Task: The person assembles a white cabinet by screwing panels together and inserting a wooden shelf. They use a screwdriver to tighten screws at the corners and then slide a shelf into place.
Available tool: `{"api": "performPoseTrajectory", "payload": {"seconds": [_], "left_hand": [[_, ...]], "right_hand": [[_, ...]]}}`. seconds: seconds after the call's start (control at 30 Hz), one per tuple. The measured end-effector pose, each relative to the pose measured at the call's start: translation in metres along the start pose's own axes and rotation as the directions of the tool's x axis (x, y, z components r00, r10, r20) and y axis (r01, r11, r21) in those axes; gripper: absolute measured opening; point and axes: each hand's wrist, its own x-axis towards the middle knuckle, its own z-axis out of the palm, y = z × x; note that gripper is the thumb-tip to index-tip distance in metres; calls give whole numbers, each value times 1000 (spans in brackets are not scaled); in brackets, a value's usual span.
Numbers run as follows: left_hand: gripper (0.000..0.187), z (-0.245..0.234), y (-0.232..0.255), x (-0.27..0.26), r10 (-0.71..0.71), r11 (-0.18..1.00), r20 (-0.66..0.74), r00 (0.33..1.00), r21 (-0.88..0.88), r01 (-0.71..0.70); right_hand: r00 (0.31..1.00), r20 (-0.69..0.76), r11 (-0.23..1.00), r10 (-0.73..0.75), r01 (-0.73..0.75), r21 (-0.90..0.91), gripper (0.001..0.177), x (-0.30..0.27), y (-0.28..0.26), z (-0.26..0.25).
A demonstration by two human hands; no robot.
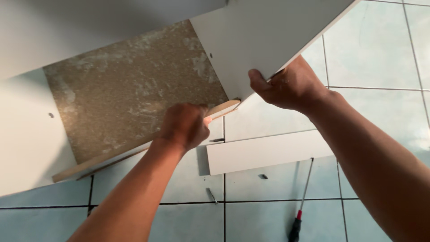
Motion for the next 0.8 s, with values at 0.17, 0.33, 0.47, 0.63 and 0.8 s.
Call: {"api": "performPoseTrajectory", "payload": {"seconds": [0.17, 0.33, 0.47, 0.63, 0.8], "left_hand": [[20, -3, 0, 3, 14, 1000, 33, 999, -3, -14], [27, -5, 3, 6, -29, 1000, 86, 996, 4, 28], [25, -5, 4, 6, -49, 999, 97, 994, 2, 49], [27, -8, 6, 4, -39, 999, 65, 997, -31, 41], [25, -8, 10, 0, -155, 988, 53, 986, -3, 156]], "right_hand": [[995, 18, 993, 102, -101, -55, 3, 1, 2, 1], [1000, 0, 1000, 10, -10, -19, 6, 2, 1, 2], [994, 21, 994, 110, -110, 14, 6, 1, -3, 2], [979, 52, 980, 196, -195, -23, 9, -3, 0, 3], [985, 48, 979, 163, -156, -135, 21, -7, 7, 22]]}}
